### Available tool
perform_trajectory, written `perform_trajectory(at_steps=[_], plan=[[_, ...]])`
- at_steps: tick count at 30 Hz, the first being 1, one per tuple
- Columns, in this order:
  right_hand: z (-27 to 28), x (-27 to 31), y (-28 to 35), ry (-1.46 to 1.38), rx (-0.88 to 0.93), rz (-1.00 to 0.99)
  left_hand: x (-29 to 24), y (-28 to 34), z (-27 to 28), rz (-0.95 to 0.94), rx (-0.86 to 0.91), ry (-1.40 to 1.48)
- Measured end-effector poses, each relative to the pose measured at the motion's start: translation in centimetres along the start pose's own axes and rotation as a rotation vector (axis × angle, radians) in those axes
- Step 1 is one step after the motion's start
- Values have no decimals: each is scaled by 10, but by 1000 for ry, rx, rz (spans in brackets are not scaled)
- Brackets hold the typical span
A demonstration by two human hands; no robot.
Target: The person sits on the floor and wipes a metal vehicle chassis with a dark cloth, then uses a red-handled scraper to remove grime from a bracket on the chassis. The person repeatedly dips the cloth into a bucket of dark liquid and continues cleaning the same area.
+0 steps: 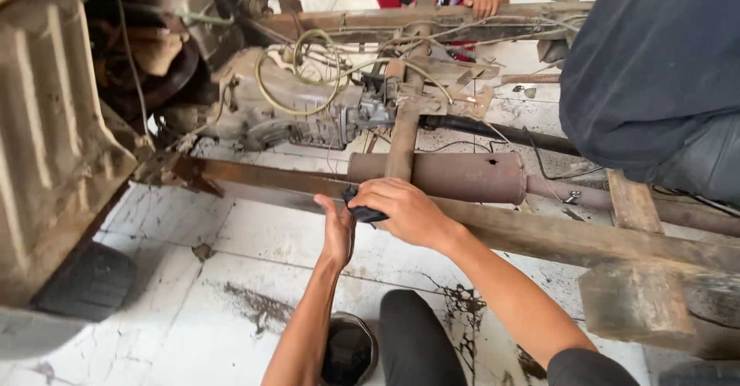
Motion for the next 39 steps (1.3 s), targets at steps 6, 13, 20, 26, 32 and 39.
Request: perform_trajectory(at_steps=[6, 13, 20, 26, 32, 39], plan=[[15, 6, 36, -192, -266, 79, -17, 9, -22, 1, 31, -151], [32, -20, 93, -148, -626, -301, -42, 15, -46, -169, 122, -425], [2, -16, 94, 207, -595, -465, -77, 42, -74, -178, 15, -592], [-16, 2, 112, 457, -383, -417, -80, 47, -69, -133, -86, -652], [32, 35, 147, 763, -395, -256, -81, 44, -65, -189, -23, -675], [93, 2, 238, 947, -509, -700, -79, 33, -66, -357, -19, -723]])
Point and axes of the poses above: each hand's wrist, its own y-axis away from the middle knuckle, its own z-axis out of the back of the hand, x = y × z, the point moved 8 cm from there along -y, towards the middle knuckle, and after that the axes turned 12 degrees about z, right-handed, at the moved point
